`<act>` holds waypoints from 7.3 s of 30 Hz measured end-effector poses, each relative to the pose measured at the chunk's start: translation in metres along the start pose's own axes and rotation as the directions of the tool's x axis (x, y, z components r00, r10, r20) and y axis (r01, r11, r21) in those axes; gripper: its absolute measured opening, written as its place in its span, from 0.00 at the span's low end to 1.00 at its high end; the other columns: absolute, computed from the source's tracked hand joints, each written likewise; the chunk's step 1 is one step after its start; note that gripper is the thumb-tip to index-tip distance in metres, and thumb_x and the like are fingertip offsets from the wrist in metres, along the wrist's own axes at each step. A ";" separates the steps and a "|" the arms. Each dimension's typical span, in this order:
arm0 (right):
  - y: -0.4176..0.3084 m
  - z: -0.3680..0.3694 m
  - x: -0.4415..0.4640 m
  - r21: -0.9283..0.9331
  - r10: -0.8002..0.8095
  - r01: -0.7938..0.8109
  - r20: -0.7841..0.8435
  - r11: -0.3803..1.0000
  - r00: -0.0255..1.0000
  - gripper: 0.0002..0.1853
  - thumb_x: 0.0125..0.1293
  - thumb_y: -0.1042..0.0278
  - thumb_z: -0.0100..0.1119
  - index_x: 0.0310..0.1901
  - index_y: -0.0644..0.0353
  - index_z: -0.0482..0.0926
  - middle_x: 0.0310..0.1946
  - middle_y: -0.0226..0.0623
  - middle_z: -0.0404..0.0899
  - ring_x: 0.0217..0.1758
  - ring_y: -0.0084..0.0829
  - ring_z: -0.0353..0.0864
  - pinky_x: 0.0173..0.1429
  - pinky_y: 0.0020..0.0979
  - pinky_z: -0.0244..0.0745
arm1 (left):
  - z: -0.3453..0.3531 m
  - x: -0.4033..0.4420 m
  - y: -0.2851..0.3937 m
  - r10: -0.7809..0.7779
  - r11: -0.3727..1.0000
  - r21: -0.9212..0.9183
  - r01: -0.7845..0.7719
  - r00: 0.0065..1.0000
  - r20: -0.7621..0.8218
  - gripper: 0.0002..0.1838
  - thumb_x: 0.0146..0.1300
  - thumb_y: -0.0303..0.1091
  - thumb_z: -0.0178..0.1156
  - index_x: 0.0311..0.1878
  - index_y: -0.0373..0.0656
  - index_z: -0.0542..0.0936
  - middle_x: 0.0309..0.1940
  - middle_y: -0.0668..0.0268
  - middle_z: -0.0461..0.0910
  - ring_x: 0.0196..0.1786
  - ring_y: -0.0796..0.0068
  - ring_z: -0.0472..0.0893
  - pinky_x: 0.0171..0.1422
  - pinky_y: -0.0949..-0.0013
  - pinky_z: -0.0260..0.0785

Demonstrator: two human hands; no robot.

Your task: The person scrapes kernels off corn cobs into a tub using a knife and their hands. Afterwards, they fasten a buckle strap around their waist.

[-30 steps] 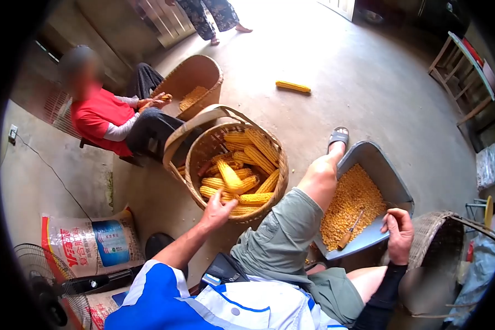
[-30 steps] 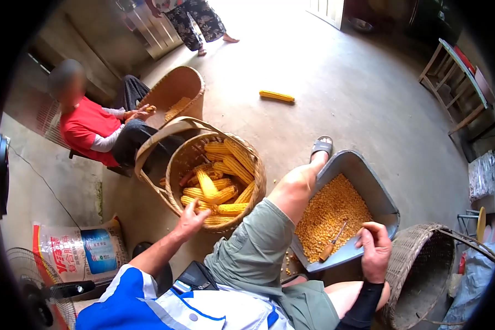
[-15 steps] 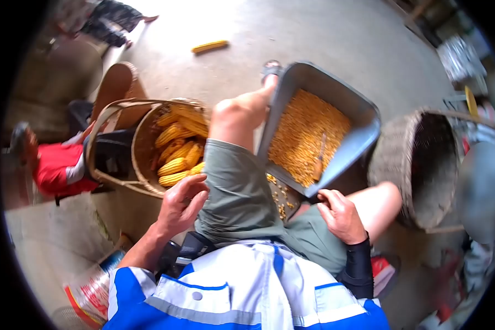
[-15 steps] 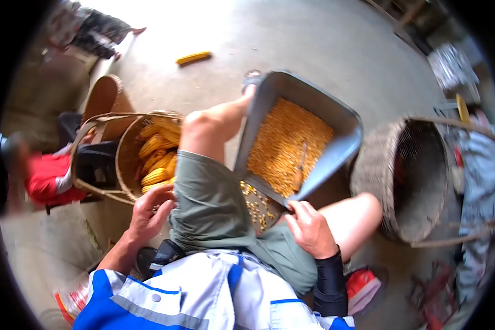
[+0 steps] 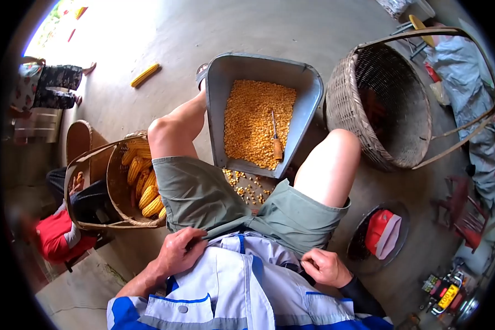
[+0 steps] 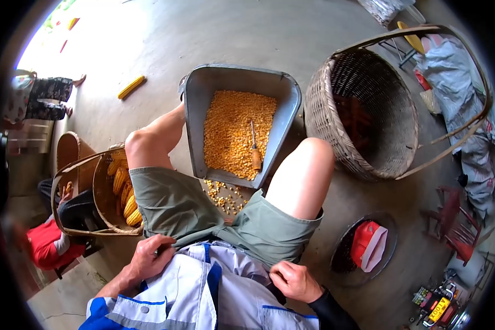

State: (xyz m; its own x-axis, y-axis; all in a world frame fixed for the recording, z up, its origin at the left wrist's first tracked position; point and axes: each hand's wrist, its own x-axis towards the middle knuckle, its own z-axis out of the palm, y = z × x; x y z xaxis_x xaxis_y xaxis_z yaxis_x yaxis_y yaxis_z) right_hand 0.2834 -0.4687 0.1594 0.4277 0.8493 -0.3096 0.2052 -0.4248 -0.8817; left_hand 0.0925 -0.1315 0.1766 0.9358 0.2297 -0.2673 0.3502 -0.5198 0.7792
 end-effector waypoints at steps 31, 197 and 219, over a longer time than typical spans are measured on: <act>0.002 -0.014 -0.065 0.350 0.520 -0.587 0.272 0.730 0.809 0.13 0.68 0.66 0.63 0.48 0.64 0.77 0.32 0.29 0.81 0.34 0.22 0.81 0.41 0.25 0.77 | 0.103 0.138 0.108 0.559 0.815 -0.479 -0.326 0.661 0.501 0.12 0.62 0.34 0.65 0.46 0.41 0.80 0.36 0.56 0.82 0.36 0.52 0.82 0.42 0.59 0.77; 0.030 -0.064 0.007 0.082 0.343 -0.349 -0.487 0.934 0.803 0.12 0.70 0.64 0.58 0.44 0.66 0.78 0.27 0.44 0.82 0.28 0.36 0.84 0.34 0.34 0.78 | 0.115 0.091 0.116 0.509 0.645 0.013 -0.764 0.443 0.738 0.11 0.55 0.43 0.62 0.36 0.48 0.83 0.44 0.63 0.75 0.51 0.63 0.76 0.52 0.59 0.72; -0.016 -0.024 -0.027 -0.099 0.446 -0.467 0.522 0.879 0.728 0.24 0.60 0.60 0.63 0.54 0.66 0.74 0.43 0.47 0.82 0.44 0.38 0.83 0.49 0.38 0.76 | 0.102 0.104 0.103 0.581 0.813 -0.207 -0.544 0.737 0.346 0.10 0.55 0.33 0.62 0.35 0.39 0.72 0.27 0.56 0.77 0.31 0.53 0.81 0.32 0.53 0.73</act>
State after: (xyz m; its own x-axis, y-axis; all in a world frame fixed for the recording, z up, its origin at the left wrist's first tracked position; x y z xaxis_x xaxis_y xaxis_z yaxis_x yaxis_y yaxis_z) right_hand 0.2895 -0.4920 0.1897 -0.0566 0.5922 -0.8038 0.0677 -0.8010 -0.5949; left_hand 0.2302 -0.2453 0.1711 0.9068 -0.4173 0.0598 -0.2326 -0.3771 0.8965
